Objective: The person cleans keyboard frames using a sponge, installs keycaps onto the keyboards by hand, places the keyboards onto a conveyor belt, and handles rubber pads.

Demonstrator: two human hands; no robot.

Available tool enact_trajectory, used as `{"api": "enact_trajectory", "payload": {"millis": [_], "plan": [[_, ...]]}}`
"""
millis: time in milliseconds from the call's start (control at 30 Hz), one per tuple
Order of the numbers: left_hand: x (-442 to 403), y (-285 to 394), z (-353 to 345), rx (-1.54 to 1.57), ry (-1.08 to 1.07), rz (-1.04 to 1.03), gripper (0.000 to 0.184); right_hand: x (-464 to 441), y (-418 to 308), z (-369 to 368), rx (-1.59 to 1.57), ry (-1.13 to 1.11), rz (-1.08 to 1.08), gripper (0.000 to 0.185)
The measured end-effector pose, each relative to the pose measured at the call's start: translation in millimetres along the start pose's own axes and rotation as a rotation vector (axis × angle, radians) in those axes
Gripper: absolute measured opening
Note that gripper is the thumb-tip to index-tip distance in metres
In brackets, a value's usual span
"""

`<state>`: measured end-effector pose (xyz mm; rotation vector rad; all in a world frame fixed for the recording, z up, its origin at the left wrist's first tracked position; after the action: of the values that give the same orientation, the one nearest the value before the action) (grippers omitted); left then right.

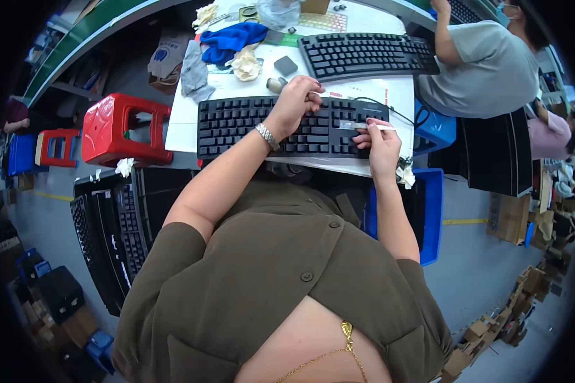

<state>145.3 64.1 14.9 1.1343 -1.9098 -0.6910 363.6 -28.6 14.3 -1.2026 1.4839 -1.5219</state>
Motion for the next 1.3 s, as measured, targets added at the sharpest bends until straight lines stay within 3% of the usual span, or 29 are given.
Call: {"api": "enact_trajectory", "payload": {"millis": [67,133,200,233,300,500,633,800,1067,1100,1167,1200,1233,1300], "plan": [[7,7,-3,0.088,0.019,0.03,0.015,4,-3,-3,0.081,-0.012,0.056,0.018],[17,11,-6,-0.763,-0.046,-0.138,0.016,5,-5,-6,0.16,-0.02,0.117,0.018],[21,-2,-12,-0.914,-0.179,-0.505,0.018,4,-5,-9,0.146,-0.02,0.11,0.018],[21,-7,-10,-0.913,-0.177,-0.505,0.018,4,-4,-10,0.132,-0.017,0.104,0.018],[27,-14,-14,-1.446,-0.152,-0.844,0.026,3,-3,-13,0.103,-0.011,0.091,0.019],[27,-19,-11,-1.546,-0.163,-0.935,0.026,8,1,-22,0.193,-0.005,0.122,0.017],[27,-21,-13,-1.672,-0.166,-0.944,0.024,-6,8,-16,-0.082,0.077,-0.179,0.017],[26,-25,-10,-1.668,-0.134,-1.012,0.022,-14,10,-10,-0.149,0.108,-0.283,0.017],[22,-22,3,-1.452,-0.109,-0.992,0.022,6,3,-18,-0.188,0.068,-0.134,0.019],[20,-21,4,-1.16,-0.122,-0.963,0.022,7,6,-10,-0.197,0.137,-0.101,0.021],[22,0,14,-0.773,-0.078,-0.638,0.02,3,16,1,-0.234,0.183,-0.067,0.028],[31,16,21,-0.643,-0.026,-0.347,0.021,8,8,-2,-0.208,0.174,-0.03,0.031],[39,31,37,-0.646,0.055,-0.344,0.021,10,1,-5,-0.222,0.136,-0.035,0.031],[51,43,69,0.14,-0.026,-0.032,0.024,10,-13,-10,-0.208,0.107,-0.021,0.031]]}}
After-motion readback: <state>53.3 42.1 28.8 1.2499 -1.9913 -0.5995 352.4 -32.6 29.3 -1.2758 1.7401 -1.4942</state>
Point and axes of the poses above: each hand's wrist, its own x-axis away from the middle knuckle, its own z-axis out of the back of the hand, y = z × x, the point moved 3 cm from there along -x, towards the middle knuckle, and after that the axes turned 4 degrees about z, right-handed, at the moved point
